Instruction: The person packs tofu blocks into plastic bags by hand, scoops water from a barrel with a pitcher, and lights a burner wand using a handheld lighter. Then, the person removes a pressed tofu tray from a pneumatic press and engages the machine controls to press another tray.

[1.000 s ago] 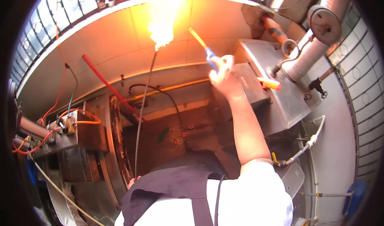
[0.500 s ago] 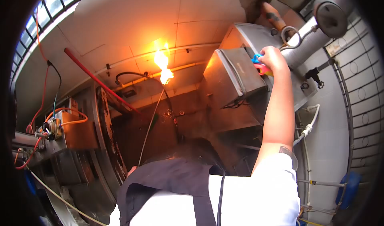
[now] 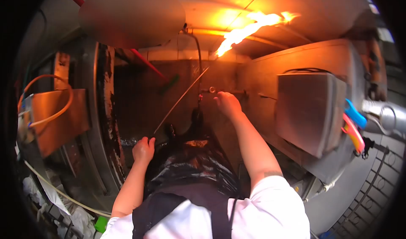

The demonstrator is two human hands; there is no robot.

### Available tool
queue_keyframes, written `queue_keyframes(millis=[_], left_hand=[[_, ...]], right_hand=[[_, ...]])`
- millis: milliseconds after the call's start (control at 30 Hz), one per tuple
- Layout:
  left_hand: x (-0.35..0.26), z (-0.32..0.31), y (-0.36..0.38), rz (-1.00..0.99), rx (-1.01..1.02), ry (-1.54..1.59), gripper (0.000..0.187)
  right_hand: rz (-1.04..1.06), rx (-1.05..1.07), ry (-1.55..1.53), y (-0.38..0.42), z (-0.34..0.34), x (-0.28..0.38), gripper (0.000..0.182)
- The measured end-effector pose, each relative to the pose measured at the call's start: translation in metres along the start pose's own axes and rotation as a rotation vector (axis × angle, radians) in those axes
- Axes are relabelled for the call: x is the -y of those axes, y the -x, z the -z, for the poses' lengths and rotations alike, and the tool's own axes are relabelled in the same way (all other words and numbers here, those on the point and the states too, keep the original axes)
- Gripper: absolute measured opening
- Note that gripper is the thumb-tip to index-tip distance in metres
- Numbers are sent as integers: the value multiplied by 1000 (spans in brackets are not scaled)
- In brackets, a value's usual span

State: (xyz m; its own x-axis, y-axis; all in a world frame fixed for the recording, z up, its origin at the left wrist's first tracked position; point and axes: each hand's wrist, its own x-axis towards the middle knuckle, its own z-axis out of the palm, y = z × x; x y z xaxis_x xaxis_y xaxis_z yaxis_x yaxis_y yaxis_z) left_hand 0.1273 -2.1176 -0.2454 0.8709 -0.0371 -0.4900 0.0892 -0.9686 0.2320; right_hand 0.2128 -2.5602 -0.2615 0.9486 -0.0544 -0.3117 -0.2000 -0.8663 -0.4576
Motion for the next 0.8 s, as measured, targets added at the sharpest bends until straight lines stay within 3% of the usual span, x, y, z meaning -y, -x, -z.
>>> queue_keyframes(millis=[133,200,333,400,433,500,667,733,800], left_hand=[[15,-56,-34,-21,-37,83,40],[30,-82,-41,26,-7,142,37],[41,-109,-35,15,-50,180,34],[44,-116,-25,7,-40,162,34],[47,-119,-22,11,-22,176,33],[49,-123,-23,-33,-43,187,32],[38,-112,-32,-77,-23,154,31],[36,-106,-36,-113,-25,143,32],[36,-101,-39,-134,11,122,33]], right_hand=[[-420,397,120,-44,-140,-91,90],[-517,380,114,-67,-193,-121,103],[-367,208,104,-115,-241,-144,83],[-384,260,188,-130,-249,-151,65],[-395,274,193,-133,-253,-153,65],[-485,86,76,-140,-259,-156,49],[-640,-83,-146,-133,-285,-195,58],[-884,-106,-515,-121,-253,-164,61],[-848,-194,-698,-106,-244,-146,58]])
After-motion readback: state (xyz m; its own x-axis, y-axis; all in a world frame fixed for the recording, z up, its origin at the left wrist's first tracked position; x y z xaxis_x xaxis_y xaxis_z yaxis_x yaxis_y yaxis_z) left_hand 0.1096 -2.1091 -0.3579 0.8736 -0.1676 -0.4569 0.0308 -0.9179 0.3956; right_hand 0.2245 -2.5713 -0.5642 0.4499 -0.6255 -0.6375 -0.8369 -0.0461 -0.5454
